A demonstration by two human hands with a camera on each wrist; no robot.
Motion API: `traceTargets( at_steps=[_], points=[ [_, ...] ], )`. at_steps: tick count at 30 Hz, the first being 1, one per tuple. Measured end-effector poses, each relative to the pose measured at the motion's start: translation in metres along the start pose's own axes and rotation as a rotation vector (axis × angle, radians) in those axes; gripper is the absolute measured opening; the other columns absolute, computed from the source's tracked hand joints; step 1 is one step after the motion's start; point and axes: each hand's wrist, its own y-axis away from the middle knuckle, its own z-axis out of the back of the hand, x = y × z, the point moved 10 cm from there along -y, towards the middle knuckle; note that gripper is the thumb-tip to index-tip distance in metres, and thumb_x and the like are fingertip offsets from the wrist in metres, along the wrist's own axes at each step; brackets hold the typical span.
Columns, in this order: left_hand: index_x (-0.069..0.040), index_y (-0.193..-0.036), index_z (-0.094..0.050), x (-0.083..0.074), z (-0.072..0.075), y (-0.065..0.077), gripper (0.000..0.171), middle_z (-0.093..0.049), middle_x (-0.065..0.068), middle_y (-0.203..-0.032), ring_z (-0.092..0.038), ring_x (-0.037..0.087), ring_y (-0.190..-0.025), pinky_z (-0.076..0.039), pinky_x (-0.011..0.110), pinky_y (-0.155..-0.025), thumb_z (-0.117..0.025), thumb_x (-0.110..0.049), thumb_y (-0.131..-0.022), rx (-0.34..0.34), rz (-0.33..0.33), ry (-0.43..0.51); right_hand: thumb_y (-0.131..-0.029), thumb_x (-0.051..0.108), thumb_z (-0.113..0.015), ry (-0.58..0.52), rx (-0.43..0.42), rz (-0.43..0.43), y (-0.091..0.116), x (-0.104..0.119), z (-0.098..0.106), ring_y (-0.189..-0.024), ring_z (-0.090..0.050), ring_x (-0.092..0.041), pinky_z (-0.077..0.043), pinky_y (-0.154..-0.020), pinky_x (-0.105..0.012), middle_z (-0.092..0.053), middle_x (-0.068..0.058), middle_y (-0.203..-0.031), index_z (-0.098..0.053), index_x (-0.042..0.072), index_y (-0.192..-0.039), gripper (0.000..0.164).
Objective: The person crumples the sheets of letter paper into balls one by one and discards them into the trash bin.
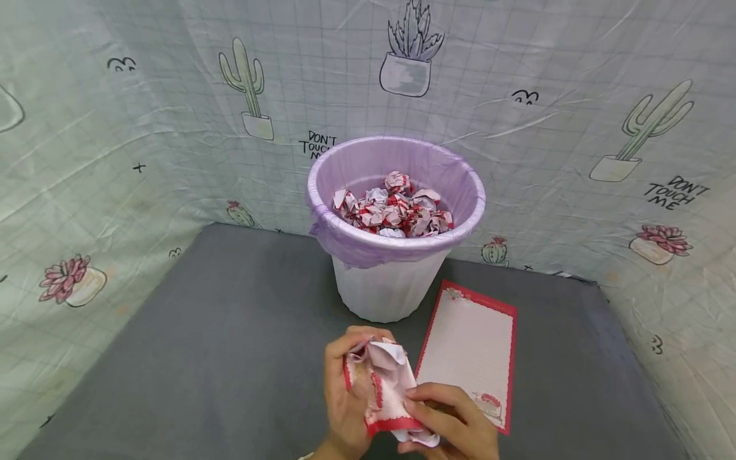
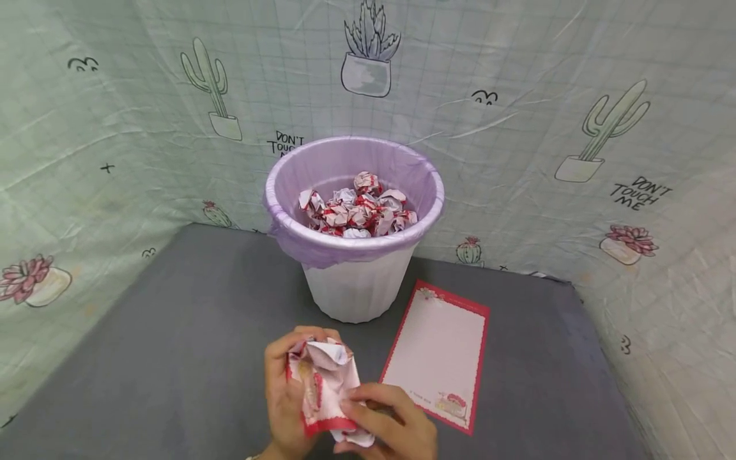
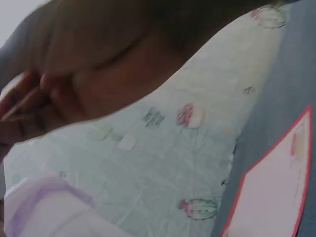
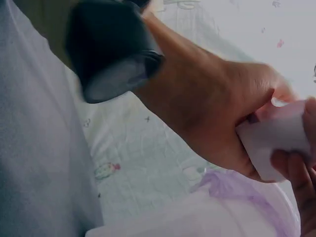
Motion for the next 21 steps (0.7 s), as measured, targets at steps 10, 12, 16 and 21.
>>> traceTargets(
  at_steps=[10,12,16,21],
  points=[
    [0.011,-0.125,-0.033,-0.002,-0.054,0.016,0.073,-0.039,0.029,-0.111,-0.044,0.033,-0.102,-0.05,0.029,-0.079,-0.056,-0.049,-0.093,0.384,-0.124,-0.378,-0.085,-0.002,-0.069,-0.126,-0.197,-0.077,0.007,-0.012,0.025,-0.088,-0.06,-0.026,-0.051,-0.085,-0.024,-0.051,-0.033,-0.103,-0.063,-0.022,-0.094,0.022],
    [0.011,-0.12,-0.038,-0.004,-0.052,0.014,0.066,-0.042,0.03,-0.108,-0.045,0.033,-0.1,-0.051,0.029,-0.077,-0.058,-0.046,-0.093,0.35,-0.145,-0.397,-0.091,-0.002,-0.061,-0.121,-0.205,-0.082,0.008,-0.012,0.021,-0.091,-0.06,-0.026,-0.049,-0.088,-0.024,-0.048,-0.032,-0.105,-0.062,-0.023,-0.097,0.022],
    [0.01,-0.105,-0.047,-0.012,-0.04,0.006,0.051,-0.048,0.029,-0.102,-0.052,0.033,-0.093,-0.053,0.029,-0.071,-0.064,-0.036,-0.09,0.255,-0.214,-0.408,-0.098,-0.002,-0.047,-0.125,-0.215,-0.168,0.016,-0.019,0.014,-0.101,-0.053,-0.025,-0.047,-0.088,-0.022,-0.044,-0.029,-0.113,-0.058,-0.022,-0.106,0.025],
    [0.01,-0.091,-0.053,-0.023,-0.027,0.001,0.041,-0.056,0.029,-0.095,-0.061,0.034,-0.081,-0.055,0.029,-0.066,-0.073,-0.026,-0.084,0.216,-0.32,-0.394,-0.095,-0.01,-0.043,-0.432,-0.135,-0.51,0.036,-0.049,0.003,-0.104,-0.055,-0.023,-0.05,-0.085,-0.026,-0.033,-0.024,-0.13,-0.04,-0.016,-0.128,0.033]
  ],
)
